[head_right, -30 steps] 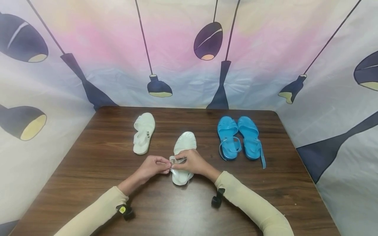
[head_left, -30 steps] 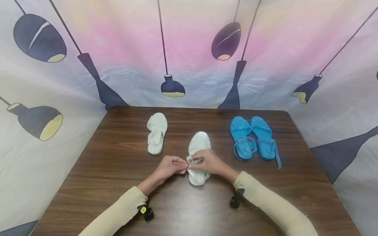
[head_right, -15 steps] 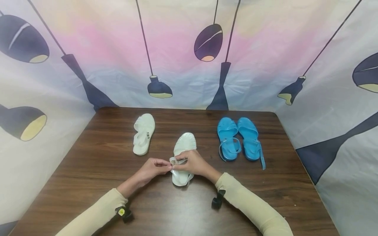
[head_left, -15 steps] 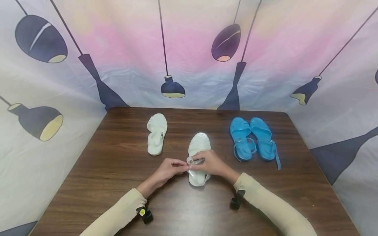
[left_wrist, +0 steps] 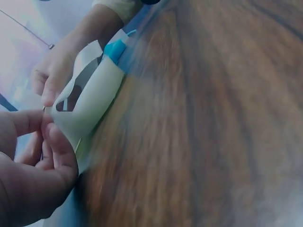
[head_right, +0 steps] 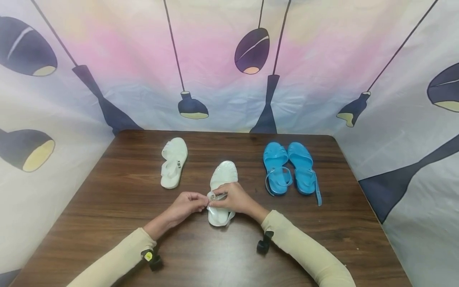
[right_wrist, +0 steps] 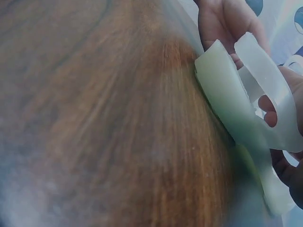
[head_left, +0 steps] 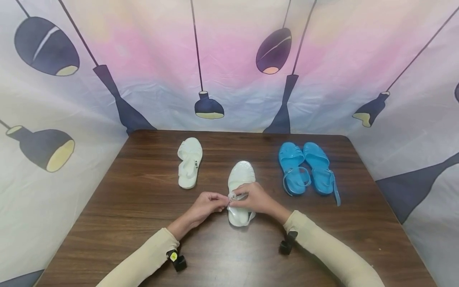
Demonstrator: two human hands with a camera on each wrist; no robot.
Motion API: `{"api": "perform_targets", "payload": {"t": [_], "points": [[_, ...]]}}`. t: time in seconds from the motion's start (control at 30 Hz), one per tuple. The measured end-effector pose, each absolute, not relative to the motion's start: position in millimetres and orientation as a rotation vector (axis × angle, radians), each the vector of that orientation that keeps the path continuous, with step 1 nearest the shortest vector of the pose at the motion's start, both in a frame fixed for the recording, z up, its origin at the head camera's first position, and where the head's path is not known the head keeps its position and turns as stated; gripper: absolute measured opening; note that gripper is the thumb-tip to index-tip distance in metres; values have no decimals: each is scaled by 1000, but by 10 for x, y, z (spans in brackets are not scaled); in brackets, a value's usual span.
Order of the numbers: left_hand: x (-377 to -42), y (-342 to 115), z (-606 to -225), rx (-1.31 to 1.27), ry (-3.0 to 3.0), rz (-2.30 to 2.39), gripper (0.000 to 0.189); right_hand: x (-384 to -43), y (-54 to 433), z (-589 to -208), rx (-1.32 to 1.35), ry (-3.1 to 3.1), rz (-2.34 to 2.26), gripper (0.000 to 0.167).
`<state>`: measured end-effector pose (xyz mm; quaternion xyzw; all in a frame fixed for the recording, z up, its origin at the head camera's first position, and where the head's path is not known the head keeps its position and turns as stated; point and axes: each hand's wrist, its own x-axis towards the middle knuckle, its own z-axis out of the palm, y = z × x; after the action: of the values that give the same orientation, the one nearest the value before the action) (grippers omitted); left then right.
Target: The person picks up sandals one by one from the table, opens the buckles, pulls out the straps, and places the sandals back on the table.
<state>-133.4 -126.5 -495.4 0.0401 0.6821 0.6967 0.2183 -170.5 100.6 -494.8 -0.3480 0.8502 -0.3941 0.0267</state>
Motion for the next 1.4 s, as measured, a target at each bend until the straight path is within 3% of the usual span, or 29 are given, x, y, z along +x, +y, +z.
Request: {"api": "perform_targets", "payload": {"t": [0.2, 0.47, 0.67, 1.2, 1.4], "points": [[-1324, -1325, -4864, 180, 1854, 1903, 30, -1705, 1008, -4955, -1093, 2643, -1225, 31], [-1271, -1303, -4733, 586, 2616, 1544, 19, -1706, 1013, -4961, -1055, 2625, -1263, 31], [-1299, -1233, -4711, 791, 2802, 1523, 15, -1715, 1002, -4968, -1136, 2635, -1279, 23], [-1401, -1263, -4553, 917, 2900, 1440, 7, -1716, 986, -4954, -1021, 2607, -1246, 27], [-1350, -1438, -4523, 809, 2847, 1311, 4, -1744, 1017, -4957, -970, 2597, -1268, 25]]}}
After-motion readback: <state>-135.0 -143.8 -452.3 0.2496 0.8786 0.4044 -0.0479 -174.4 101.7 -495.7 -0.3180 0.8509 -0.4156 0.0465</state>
